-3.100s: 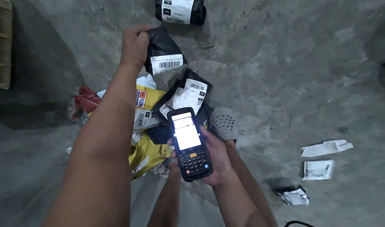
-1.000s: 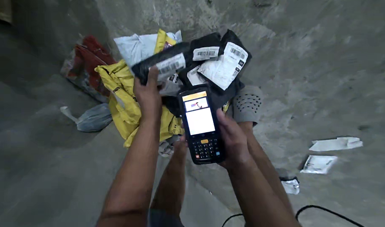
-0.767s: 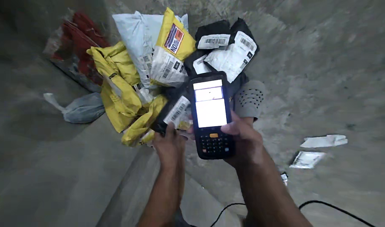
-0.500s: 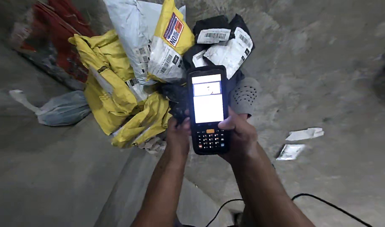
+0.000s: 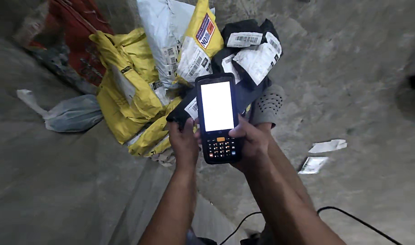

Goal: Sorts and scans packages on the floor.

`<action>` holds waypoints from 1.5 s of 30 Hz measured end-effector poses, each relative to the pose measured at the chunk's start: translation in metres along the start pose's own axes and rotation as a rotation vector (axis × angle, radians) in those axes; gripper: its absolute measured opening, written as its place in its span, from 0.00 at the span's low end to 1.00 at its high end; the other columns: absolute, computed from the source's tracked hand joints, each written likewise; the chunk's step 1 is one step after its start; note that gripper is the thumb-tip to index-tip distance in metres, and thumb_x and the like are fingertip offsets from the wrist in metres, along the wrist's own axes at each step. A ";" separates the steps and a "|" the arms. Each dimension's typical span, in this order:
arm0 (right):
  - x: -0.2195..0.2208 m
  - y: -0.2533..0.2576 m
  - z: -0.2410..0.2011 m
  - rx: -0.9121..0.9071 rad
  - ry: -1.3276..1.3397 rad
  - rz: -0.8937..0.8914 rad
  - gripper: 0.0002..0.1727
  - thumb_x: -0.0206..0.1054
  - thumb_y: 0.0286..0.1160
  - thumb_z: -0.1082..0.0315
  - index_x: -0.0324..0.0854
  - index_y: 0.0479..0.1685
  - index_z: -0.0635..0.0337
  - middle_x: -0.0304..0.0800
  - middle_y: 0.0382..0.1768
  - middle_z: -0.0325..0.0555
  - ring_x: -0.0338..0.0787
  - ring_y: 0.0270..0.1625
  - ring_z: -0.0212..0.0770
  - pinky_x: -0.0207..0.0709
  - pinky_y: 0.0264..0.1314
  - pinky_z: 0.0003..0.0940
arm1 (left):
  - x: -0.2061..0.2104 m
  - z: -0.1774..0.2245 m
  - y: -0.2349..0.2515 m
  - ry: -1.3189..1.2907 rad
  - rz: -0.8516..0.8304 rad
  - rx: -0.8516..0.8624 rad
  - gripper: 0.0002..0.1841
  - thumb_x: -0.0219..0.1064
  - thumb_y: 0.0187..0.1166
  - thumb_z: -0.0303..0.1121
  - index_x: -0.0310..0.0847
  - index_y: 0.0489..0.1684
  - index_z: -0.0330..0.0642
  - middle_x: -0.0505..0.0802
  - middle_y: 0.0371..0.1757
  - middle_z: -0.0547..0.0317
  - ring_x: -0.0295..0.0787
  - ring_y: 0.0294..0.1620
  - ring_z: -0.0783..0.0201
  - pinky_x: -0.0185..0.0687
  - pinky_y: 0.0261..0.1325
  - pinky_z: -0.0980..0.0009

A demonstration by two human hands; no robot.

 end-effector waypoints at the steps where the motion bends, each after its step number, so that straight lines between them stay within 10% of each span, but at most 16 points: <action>1: 0.002 0.000 0.000 -0.002 -0.005 0.017 0.38 0.62 0.59 0.64 0.63 0.80 0.44 0.90 0.54 0.51 0.94 0.52 0.47 0.89 0.53 0.47 | 0.002 -0.001 -0.001 -0.068 -0.024 -0.026 0.10 0.62 0.87 0.30 0.78 0.59 0.38 0.93 0.40 0.56 0.87 0.27 0.69 0.87 0.32 0.71; 4: 0.006 0.001 0.000 -0.004 -0.007 0.019 0.38 0.60 0.59 0.66 0.63 0.80 0.43 0.90 0.53 0.51 0.94 0.51 0.47 0.88 0.54 0.47 | 0.004 -0.005 -0.001 -0.136 -0.056 -0.059 0.08 0.62 0.87 0.30 0.79 0.56 0.38 0.87 0.28 0.59 0.81 0.20 0.70 0.83 0.26 0.73; 21: 0.012 0.000 -0.001 0.013 -0.195 -0.047 0.36 0.58 0.67 0.72 0.61 0.82 0.44 0.89 0.56 0.49 0.93 0.53 0.41 0.88 0.57 0.41 | 0.004 -0.028 0.001 -0.078 -0.035 0.052 0.13 0.63 0.85 0.28 0.80 0.63 0.33 0.90 0.54 0.50 0.89 0.53 0.67 0.87 0.58 0.68; 31: 0.013 0.003 -0.009 -0.010 -0.319 -0.053 0.30 0.62 0.71 0.71 0.67 0.78 0.50 0.89 0.54 0.50 0.92 0.53 0.41 0.88 0.58 0.41 | 0.015 -0.026 -0.004 -0.314 -0.064 -0.057 0.10 0.56 0.86 0.26 0.77 0.58 0.35 0.90 0.40 0.55 0.89 0.41 0.70 0.89 0.46 0.70; 40: 0.013 0.002 -0.019 0.023 -0.360 0.047 0.27 0.65 0.69 0.73 0.71 0.72 0.53 0.91 0.49 0.51 0.94 0.48 0.41 0.90 0.53 0.38 | 0.011 -0.023 -0.002 -0.128 -0.071 0.007 0.18 0.61 0.84 0.31 0.75 0.70 0.34 0.89 0.53 0.52 0.88 0.51 0.69 0.87 0.57 0.68; 45: 0.003 0.001 -0.018 0.000 -0.374 0.148 0.21 0.61 0.72 0.65 0.76 0.66 0.53 0.92 0.46 0.47 0.94 0.45 0.38 0.90 0.50 0.38 | -0.002 0.009 -0.001 0.297 0.020 0.119 0.19 0.69 0.81 0.45 0.83 0.54 0.35 0.86 0.52 0.49 0.86 0.51 0.62 0.85 0.56 0.62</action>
Point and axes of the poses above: each hand's wrist, its own y-axis towards the middle knuckle, its own x-axis out of the palm, z = x × y, the point moved 7 cm from there along y, towards the middle knuckle
